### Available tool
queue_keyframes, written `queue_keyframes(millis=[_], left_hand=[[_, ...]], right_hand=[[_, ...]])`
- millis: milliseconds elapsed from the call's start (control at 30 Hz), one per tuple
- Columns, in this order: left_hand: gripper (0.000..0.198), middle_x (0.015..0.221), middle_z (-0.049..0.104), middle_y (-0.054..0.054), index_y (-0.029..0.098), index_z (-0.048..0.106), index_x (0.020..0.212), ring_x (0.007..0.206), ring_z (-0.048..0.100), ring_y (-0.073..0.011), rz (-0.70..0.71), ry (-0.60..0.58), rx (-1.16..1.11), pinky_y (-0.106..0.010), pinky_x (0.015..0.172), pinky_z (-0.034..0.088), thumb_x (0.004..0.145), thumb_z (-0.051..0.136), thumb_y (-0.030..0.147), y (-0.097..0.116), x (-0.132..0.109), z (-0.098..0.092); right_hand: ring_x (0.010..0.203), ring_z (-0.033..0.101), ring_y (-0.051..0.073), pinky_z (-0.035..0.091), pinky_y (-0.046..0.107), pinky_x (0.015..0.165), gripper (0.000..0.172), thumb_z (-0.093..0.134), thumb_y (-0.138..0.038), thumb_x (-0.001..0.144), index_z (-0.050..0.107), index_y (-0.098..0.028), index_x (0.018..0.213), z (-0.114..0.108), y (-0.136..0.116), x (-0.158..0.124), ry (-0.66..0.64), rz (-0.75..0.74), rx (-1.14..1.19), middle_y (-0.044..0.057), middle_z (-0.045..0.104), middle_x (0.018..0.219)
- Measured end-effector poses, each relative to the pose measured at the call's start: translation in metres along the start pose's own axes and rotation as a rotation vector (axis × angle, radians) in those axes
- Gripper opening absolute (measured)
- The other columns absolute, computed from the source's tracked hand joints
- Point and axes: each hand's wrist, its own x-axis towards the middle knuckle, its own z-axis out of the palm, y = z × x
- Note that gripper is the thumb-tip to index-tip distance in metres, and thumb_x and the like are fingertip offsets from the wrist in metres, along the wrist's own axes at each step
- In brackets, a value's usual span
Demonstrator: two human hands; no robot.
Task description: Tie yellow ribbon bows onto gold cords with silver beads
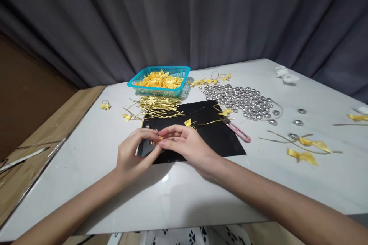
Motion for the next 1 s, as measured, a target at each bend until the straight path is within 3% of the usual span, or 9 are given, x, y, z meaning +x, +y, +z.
queue_keyframes(millis=[100, 233, 333, 400, 500, 633, 733, 900, 1000], left_hand=[[0.017, 0.077, 0.066, -0.004, 0.018, 0.056, 0.087, 0.080, 0.065, -0.0161, 0.012, -0.072, -0.073, -0.028, 0.071, 0.053, 0.075, 0.060, 0.006, -0.001, 0.001, -0.004], [0.015, 0.089, 0.068, -0.007, 0.018, 0.057, 0.092, 0.086, 0.065, -0.0174, -0.237, -0.112, -0.217, -0.030, 0.077, 0.053, 0.078, 0.061, 0.015, -0.006, 0.003, -0.008], [0.026, 0.109, 0.065, -0.009, 0.019, 0.057, 0.105, 0.105, 0.060, -0.0204, -0.507, -0.167, -0.262, -0.034, 0.090, 0.047, 0.080, 0.061, 0.024, -0.017, 0.005, -0.007], [0.028, 0.114, 0.063, -0.008, 0.020, 0.058, 0.107, 0.109, 0.057, -0.0210, -0.591, -0.226, -0.258, -0.035, 0.094, 0.043, 0.079, 0.062, 0.025, -0.027, 0.004, -0.005], [0.023, 0.107, 0.065, -0.007, 0.019, 0.060, 0.101, 0.104, 0.058, -0.0204, -0.592, -0.198, -0.223, -0.034, 0.094, 0.041, 0.079, 0.061, 0.024, -0.043, 0.001, -0.002], [0.011, 0.095, 0.065, -0.006, 0.018, 0.059, 0.091, 0.093, 0.060, -0.0189, -0.617, -0.108, -0.258, -0.031, 0.087, 0.044, 0.081, 0.057, 0.025, -0.054, -0.001, -0.001], [0.009, 0.090, 0.065, -0.004, 0.019, 0.059, 0.089, 0.088, 0.060, -0.0179, -0.645, -0.088, -0.275, -0.030, 0.082, 0.045, 0.083, 0.055, 0.025, -0.056, 0.000, -0.001], [0.010, 0.086, 0.065, -0.004, 0.018, 0.060, 0.087, 0.084, 0.060, -0.0177, -0.638, -0.096, -0.302, -0.029, 0.081, 0.043, 0.082, 0.056, 0.026, -0.053, 0.004, 0.004], [0.010, 0.080, 0.065, -0.002, 0.018, 0.063, 0.082, 0.077, 0.058, -0.0156, -0.741, -0.079, -0.454, -0.026, 0.075, 0.042, 0.076, 0.063, 0.026, -0.049, 0.011, 0.008]], right_hand=[[0.074, 0.062, 0.009, 0.049, 0.023, 0.074, 0.023, 0.076, -0.023, 0.067, 0.065, -0.016, 0.085, -0.004, 0.000, 0.000, 0.016, 0.057, 0.062, 0.001, 0.066, 0.082], [0.070, 0.061, 0.009, 0.049, 0.024, 0.071, 0.019, 0.074, -0.024, 0.067, 0.062, -0.015, 0.080, -0.011, 0.000, 0.005, 0.040, 0.044, -0.048, 0.000, 0.065, 0.075], [0.067, 0.060, 0.009, 0.048, 0.023, 0.068, 0.007, 0.065, -0.019, 0.072, 0.061, -0.014, 0.075, -0.021, 0.001, 0.017, -0.006, -0.009, -0.435, 0.000, 0.063, 0.070], [0.063, 0.059, 0.010, 0.047, 0.022, 0.062, 0.002, 0.059, -0.015, 0.074, 0.061, -0.014, 0.074, -0.028, 0.001, 0.029, -0.044, -0.062, -0.795, 0.000, 0.062, 0.066], [0.057, 0.055, 0.011, 0.042, 0.022, 0.055, 0.009, 0.055, -0.016, 0.078, 0.063, -0.013, 0.081, -0.040, -0.004, 0.052, 0.019, -0.143, -1.010, 0.001, 0.060, 0.065], [0.079, 0.058, 0.016, 0.042, 0.026, 0.069, 0.014, 0.057, -0.014, 0.078, 0.064, -0.014, 0.090, -0.055, -0.014, 0.081, 0.140, -0.264, -1.231, 0.009, 0.062, 0.097], [0.080, 0.058, 0.017, 0.041, 0.026, 0.071, 0.008, 0.056, -0.012, 0.077, 0.064, -0.015, 0.076, -0.063, -0.018, 0.094, 0.126, -0.257, -1.356, 0.007, 0.064, 0.084], [0.078, 0.059, 0.015, 0.039, 0.023, 0.068, 0.011, 0.054, -0.011, 0.079, 0.061, -0.016, 0.074, -0.065, -0.025, 0.091, 0.135, -0.271, -1.439, 0.005, 0.066, 0.082], [0.076, 0.059, 0.017, 0.037, 0.025, 0.064, 0.012, 0.048, -0.018, 0.085, 0.060, -0.017, 0.082, -0.060, -0.033, 0.081, 0.286, -0.279, -1.424, 0.007, 0.067, 0.082]])
